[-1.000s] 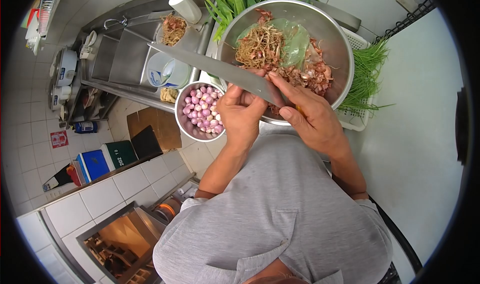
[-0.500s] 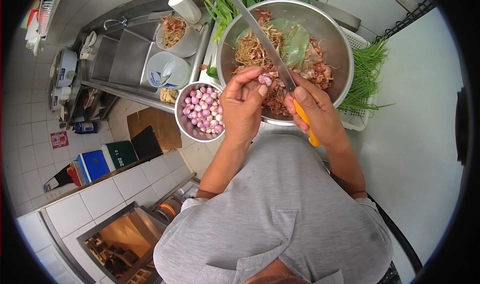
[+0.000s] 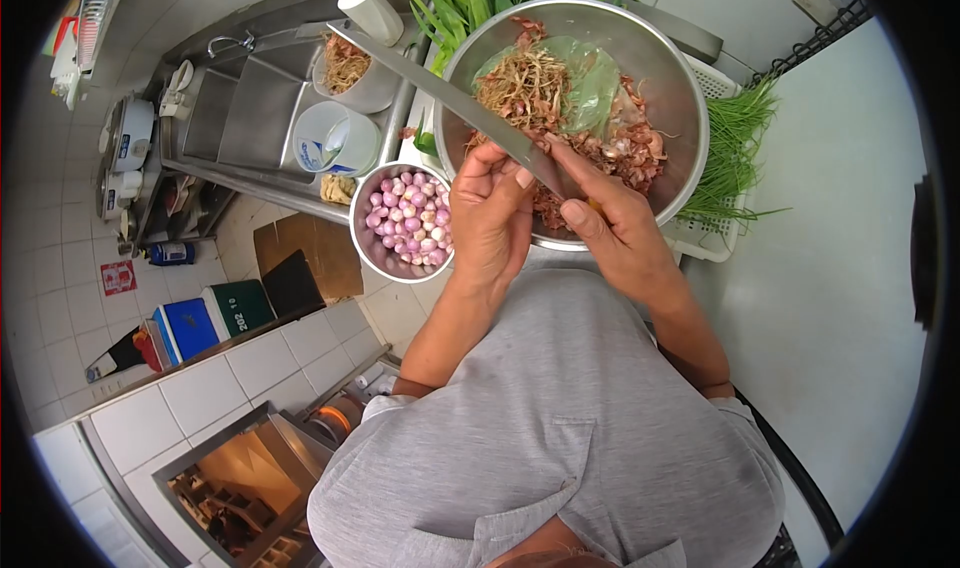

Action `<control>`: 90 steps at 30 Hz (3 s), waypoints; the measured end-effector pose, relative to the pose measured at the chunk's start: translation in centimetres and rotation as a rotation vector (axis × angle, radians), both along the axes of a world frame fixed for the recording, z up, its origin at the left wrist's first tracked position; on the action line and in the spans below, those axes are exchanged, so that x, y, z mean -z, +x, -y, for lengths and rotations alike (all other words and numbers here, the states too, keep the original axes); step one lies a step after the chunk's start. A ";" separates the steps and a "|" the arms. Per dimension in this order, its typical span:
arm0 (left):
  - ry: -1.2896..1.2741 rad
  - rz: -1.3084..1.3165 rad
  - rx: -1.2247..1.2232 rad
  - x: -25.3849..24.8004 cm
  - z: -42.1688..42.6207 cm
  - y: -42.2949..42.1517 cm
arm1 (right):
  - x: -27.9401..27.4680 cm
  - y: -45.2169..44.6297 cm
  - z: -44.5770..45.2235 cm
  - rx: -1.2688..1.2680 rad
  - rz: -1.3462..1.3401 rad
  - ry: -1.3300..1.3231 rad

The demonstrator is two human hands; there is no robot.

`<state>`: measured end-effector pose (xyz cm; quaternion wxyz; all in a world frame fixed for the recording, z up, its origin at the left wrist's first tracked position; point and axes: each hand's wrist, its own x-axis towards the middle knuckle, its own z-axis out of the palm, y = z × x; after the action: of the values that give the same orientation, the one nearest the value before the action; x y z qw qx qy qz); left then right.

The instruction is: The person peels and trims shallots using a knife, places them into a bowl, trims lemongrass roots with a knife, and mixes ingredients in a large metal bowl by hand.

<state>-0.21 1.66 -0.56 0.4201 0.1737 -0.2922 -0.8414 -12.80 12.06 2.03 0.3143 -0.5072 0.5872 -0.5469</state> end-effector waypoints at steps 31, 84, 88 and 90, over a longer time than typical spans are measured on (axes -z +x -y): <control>0.036 0.054 0.035 0.2 0.4 0.2 | -0.6 -0.4 -0.1 0.007 0.488 0.179; -0.218 0.161 0.109 -0.1 0.0 0.0 | 0.4 -0.7 -0.6 -0.089 0.231 0.200; -0.205 0.200 0.120 0.0 -0.3 -0.1 | -0.8 -0.5 -0.6 -0.057 0.296 0.330; -0.237 0.205 0.125 0.2 -0.1 -0.2 | -0.3 -0.5 -0.7 -0.011 0.347 0.251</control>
<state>-0.36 1.77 -0.72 0.3522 0.1893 -0.4412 -0.8034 -13.32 12.76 2.31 0.4744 -0.3655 0.5853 -0.5467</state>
